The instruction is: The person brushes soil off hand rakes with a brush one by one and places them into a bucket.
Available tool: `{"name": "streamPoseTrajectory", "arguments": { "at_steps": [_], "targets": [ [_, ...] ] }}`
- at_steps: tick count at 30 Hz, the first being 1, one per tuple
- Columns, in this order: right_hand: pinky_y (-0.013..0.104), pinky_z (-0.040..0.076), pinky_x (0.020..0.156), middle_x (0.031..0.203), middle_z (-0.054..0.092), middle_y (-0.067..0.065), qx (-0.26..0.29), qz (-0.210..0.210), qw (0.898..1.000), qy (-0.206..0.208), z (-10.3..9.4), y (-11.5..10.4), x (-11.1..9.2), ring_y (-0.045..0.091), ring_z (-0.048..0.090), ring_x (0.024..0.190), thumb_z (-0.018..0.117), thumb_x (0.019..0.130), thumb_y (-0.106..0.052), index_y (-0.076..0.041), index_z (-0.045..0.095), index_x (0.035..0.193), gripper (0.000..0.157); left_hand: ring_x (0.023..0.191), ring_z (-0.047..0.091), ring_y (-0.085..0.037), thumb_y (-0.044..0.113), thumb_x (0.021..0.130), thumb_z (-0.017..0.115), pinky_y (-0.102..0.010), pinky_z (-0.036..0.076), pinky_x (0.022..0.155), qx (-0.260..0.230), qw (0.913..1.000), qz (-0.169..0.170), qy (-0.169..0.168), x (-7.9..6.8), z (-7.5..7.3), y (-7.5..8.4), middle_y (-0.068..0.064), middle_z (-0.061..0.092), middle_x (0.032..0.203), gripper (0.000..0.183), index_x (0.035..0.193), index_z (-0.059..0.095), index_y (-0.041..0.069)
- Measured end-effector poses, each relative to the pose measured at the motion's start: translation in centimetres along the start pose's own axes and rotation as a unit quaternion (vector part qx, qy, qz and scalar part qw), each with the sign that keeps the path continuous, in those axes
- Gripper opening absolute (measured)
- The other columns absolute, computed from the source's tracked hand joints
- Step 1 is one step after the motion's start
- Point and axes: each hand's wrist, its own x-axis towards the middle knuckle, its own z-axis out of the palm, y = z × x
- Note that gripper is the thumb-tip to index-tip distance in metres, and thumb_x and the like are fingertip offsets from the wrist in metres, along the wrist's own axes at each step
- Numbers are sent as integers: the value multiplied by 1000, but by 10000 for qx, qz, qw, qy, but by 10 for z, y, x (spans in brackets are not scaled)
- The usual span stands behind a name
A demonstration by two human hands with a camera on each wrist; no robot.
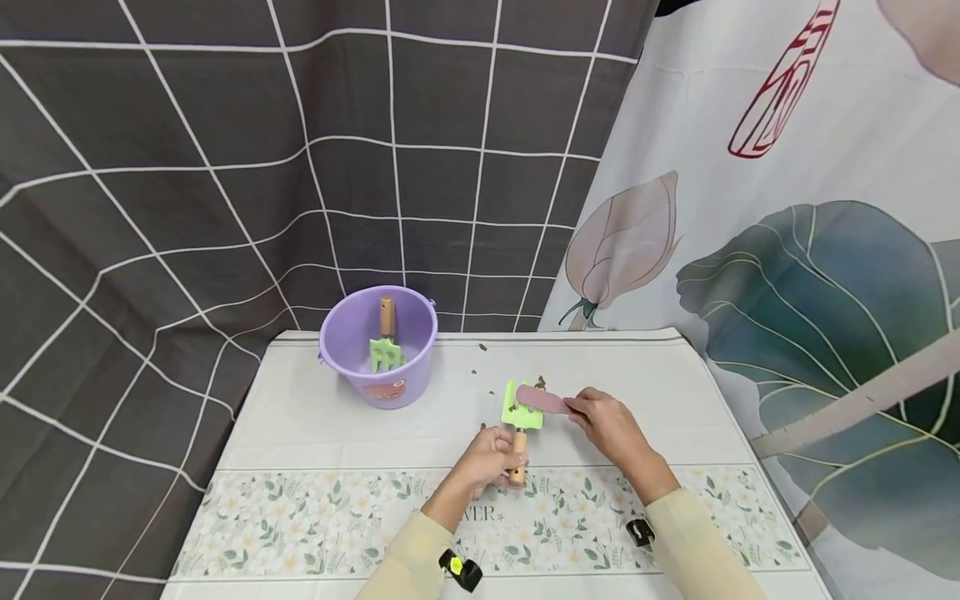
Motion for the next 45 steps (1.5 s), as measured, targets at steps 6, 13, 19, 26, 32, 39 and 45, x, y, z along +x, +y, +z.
{"name": "streamPoseTrajectory", "arguments": {
  "at_steps": [6,13,19,26,32,39,45],
  "targets": [
    [38,61,73,99,71,7,-109,110,9999,74,7,6,6,23,69,87,81,89,-9,-3,78,113,25,95,70,-44,-3,96,66,-39,67,68,79,9999,-72,36,-1,1,-1,-16,64,99,28,120,52,-10],
    [37,61,71,96,70,8,-327,54,9991,262,13,12,16,23,68,84,82,88,-8,-3,79,111,24,92,70,-37,-3,96,65,-39,67,69,8,9999,-101,52,-1,0,1,-15,63,99,27,119,52,-10],
    [39,61,71,96,71,10,-366,127,9987,344,13,15,22,25,69,85,82,88,-6,-2,79,109,22,86,70,-29,-3,96,66,-41,67,71,78,9999,-104,79,0,2,1,-17,64,102,32,123,51,-11],
    [40,62,72,97,70,11,-454,324,9979,318,14,16,25,27,70,86,81,89,-7,-2,79,109,21,93,71,-38,-2,97,66,-40,67,71,61,9999,-96,39,0,2,0,-17,64,102,31,122,51,-11],
    [41,62,71,95,71,12,-451,340,9970,529,20,15,28,29,70,85,82,87,-5,-1,79,105,19,89,71,-31,-2,97,65,-39,67,70,52,9999,-93,38,1,1,0,-17,64,102,31,122,51,-12],
    [40,62,71,95,71,13,-637,387,9952,639,27,15,29,30,70,85,83,87,-6,0,79,107,22,90,71,-33,-2,97,65,-39,67,70,61,9999,-108,112,0,0,-3,-18,65,105,33,124,50,-13],
    [42,63,73,95,71,16,-560,491,9941,784,19,21,27,32,70,86,83,86,-5,2,79,106,22,100,70,-45,-2,97,65,-40,67,72,6,9998,-177,114,0,0,-3,-20,64,105,34,125,50,-13]
  ]
}}
